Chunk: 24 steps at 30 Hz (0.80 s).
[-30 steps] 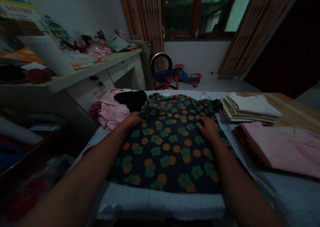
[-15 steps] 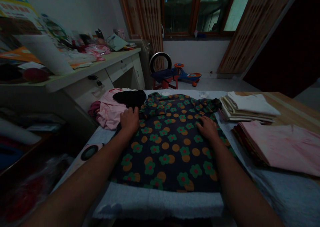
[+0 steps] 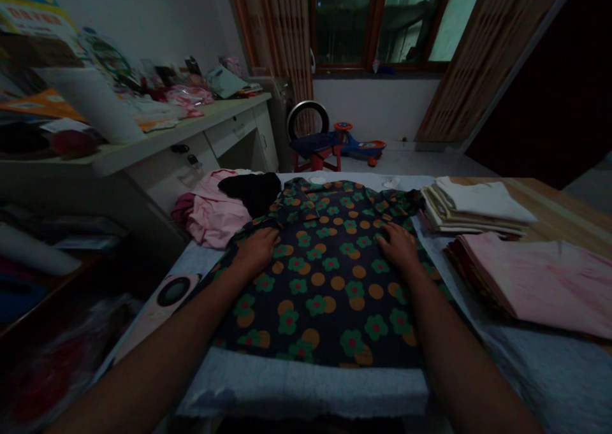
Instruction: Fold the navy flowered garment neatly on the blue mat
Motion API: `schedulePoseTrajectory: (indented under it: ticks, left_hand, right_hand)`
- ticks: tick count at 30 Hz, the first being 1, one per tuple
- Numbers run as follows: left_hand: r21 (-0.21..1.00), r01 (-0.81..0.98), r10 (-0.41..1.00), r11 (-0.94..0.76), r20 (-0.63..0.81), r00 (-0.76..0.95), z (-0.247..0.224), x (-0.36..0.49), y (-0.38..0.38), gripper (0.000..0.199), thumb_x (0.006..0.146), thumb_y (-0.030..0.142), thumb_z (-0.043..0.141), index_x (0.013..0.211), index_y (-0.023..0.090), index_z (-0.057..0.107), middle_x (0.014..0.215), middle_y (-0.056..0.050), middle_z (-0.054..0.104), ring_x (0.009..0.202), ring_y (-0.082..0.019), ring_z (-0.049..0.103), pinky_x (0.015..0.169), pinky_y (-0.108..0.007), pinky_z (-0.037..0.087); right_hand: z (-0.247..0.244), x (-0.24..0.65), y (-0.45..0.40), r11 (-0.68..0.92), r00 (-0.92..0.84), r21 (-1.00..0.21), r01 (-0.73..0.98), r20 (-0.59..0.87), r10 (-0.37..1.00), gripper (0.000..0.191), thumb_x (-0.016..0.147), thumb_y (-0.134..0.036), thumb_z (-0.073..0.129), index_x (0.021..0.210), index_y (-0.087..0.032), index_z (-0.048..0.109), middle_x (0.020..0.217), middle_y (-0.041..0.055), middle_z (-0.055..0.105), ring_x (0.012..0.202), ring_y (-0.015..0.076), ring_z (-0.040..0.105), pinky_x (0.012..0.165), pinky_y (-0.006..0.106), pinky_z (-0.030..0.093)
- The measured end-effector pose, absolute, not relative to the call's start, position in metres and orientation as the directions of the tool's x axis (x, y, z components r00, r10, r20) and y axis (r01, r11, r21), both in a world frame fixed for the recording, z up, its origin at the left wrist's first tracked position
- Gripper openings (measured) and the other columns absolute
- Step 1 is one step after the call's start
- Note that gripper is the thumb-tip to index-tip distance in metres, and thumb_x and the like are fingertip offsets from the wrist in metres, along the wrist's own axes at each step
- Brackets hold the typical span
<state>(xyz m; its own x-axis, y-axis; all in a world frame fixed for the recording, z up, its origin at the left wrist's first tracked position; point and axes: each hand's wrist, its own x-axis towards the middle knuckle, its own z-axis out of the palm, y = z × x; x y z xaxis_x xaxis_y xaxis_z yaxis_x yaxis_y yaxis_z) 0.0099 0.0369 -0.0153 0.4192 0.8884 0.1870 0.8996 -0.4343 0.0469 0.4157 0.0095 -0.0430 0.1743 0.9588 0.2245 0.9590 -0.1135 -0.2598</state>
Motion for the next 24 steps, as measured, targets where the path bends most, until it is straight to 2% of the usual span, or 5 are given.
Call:
schedulePoseTrajectory:
  ticks: [4,11,15,20,24]
  left_hand:
    - [0.070,0.927,0.922,-0.369,0.150,0.356,-0.020,-0.001,0.047,0.042,0.096,0.023,0.035,0.133,0.018,0.054,0.136,-0.011,0.057,0.125,-0.024,0.054,0.106,-0.038,0.042]
    - [0.090,0.931,0.925,-0.354,0.180,0.335,-0.029,-0.010,0.041,0.053,0.099,0.046,0.034,0.140,0.014,0.047,0.146,-0.017,0.047,0.134,-0.029,0.045,0.112,-0.048,0.035]
    - [0.112,0.902,0.900,-0.417,0.189,0.393,-0.034,-0.022,0.027,0.052,0.098,0.043,0.036,0.142,0.017,0.045,0.151,-0.014,0.044,0.140,-0.027,0.039,0.115,-0.047,0.031]
    - [0.104,0.906,0.907,-0.409,0.154,0.392,-0.037,-0.038,0.009,0.055,0.098,0.041,0.037,0.146,0.016,0.040,0.153,-0.015,0.040,0.141,-0.029,0.037,0.115,-0.047,0.032]
    - [0.084,0.898,0.891,-0.431,0.197,0.409,-0.030,-0.043,-0.012,0.047,0.095,0.035,0.043,0.138,0.016,0.050,0.148,-0.016,0.046,0.137,-0.031,0.043,0.113,-0.049,0.035]
  right_hand:
    - [-0.044,0.416,0.009,-0.107,0.170,-0.261,0.959,0.231,0.958,0.045,0.090,-0.040,0.049,0.128,-0.019,0.060,0.141,0.0122,0.054,0.130,0.0293,0.047,0.109,0.046,0.033]
    - [-0.043,0.416,0.009,-0.102,0.162,-0.253,0.962,0.231,0.959,0.045,0.091,-0.040,0.049,0.128,-0.018,0.060,0.142,0.0136,0.053,0.130,0.0305,0.046,0.108,0.048,0.034]
    - [-0.043,0.416,0.010,-0.100,0.161,-0.255,0.962,0.228,0.960,0.045,0.090,-0.039,0.048,0.129,-0.019,0.059,0.141,0.0132,0.053,0.130,0.0310,0.046,0.107,0.049,0.034]
    - [-0.043,0.415,0.008,-0.096,0.156,-0.246,0.964,0.238,0.959,0.045,0.091,-0.039,0.046,0.129,-0.018,0.059,0.141,0.0139,0.053,0.129,0.0308,0.046,0.106,0.048,0.034]
    - [-0.034,0.405,0.003,-0.092,0.142,-0.183,0.979,0.282,0.949,0.046,0.091,-0.036,0.047,0.131,-0.016,0.058,0.140,0.0152,0.052,0.127,0.0316,0.044,0.105,0.047,0.035]
